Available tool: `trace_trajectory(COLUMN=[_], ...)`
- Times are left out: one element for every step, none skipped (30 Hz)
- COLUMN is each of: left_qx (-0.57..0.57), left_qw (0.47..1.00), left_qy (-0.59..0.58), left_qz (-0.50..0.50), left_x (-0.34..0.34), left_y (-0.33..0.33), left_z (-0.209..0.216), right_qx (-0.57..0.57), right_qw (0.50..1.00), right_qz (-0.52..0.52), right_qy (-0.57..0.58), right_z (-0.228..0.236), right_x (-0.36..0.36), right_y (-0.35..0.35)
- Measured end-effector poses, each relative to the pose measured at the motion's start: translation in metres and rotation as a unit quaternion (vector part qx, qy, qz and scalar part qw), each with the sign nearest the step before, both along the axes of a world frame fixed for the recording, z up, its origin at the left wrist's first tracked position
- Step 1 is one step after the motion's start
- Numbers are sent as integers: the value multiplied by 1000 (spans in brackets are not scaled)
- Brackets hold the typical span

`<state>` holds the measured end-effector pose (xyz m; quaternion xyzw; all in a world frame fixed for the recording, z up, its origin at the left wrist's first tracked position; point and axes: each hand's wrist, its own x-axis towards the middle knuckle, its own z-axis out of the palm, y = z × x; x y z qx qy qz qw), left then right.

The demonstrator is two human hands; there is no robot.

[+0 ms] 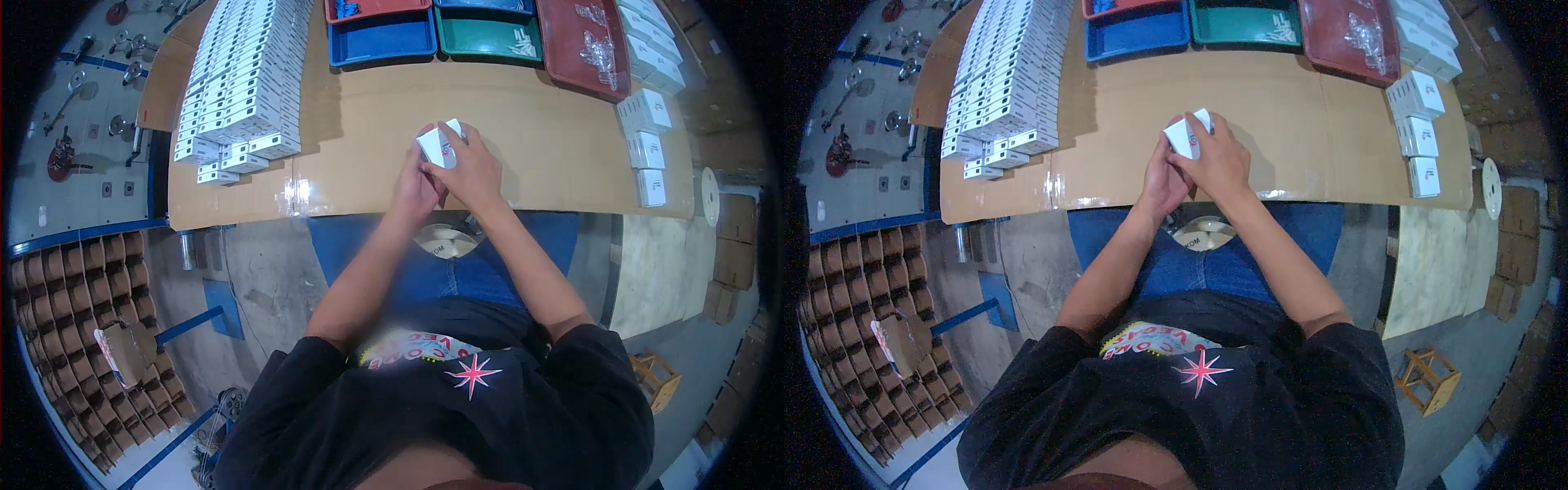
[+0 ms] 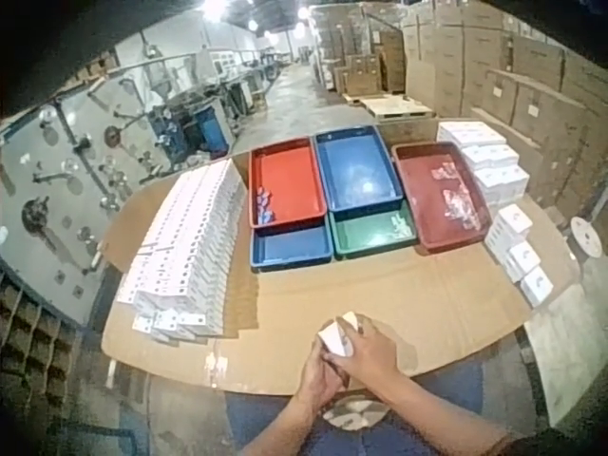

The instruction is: The person is placing small blue plastic components into white cardboard boxes and stacking the finished boxes on a table.

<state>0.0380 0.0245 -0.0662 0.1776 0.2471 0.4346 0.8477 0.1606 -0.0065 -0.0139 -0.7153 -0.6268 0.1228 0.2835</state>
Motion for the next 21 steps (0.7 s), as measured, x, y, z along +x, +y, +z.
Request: trace_trajectory(left_qx=[-11,-22,-22,-13,-4,-4,-6,-9,-9,3,15,15,22,28,28,30,32,32,39,46,46], left_qw=[1000,1000,1000,1000,1000,1000,1000,1000,1000,1000,999,999,999,998,998,998,999,999,998,998,998], left_qy=[0,0,0,4,9,9,5,1,1,12,22,22,41,60,61,48,35,34,38,42,42], left_qz=[0,-1,-2,-2,-1,-2,-1,0,0,-15,-29,-29,-7,15,15,4,-9,-10,-8,-6,-7], left_x=[0,0,0,0,-1,-1,-1,-2,-3,-4,-4,-3,-1,0,-1,-2,-1,0,0,0,-1], left_y=[0,-1,0,1,1,1,1,1,2,3,4,2,0,-2,-2,-2,-2,-3,-3,-4,-4], left_z=[1,2,2,1,0,0,-1,0,-2,-5,-8,-11,-10,-8,-6,-3,0,2,3,4,5], right_qx=[0,-3,-6,-6,-3,-1,-1,-7,-13,-12,-5,2,3,7,11,11,16,22,22,12,2], right_qw=[1000,1000,1000,1000,1000,999,999,1000,1000,1000,1000,999,999,998,995,995,989,978,978,950,907], right_qz=[0,1,2,1,0,-2,-2,6,13,13,23,32,32,55,78,77,72,67,66,12,-43], right_qy=[0,-7,-14,-14,-23,-33,-33,-15,2,1,7,13,14,35,57,57,127,197,197,311,420], right_z=[1,2,3,2,0,-1,-1,-1,-1,-3,-6,-9,-10,-12,-14,-19,-27,-34,-36,-38,-41], right_x=[-1,-1,-2,-3,-4,-4,-3,-1,1,2,2,3,5,8,12,18,25,30,31,31,31], right_y=[-1,-1,-2,-2,-2,-2,-2,-2,-1,0,0,1,1,0,0,2,6,10,12,15,17])
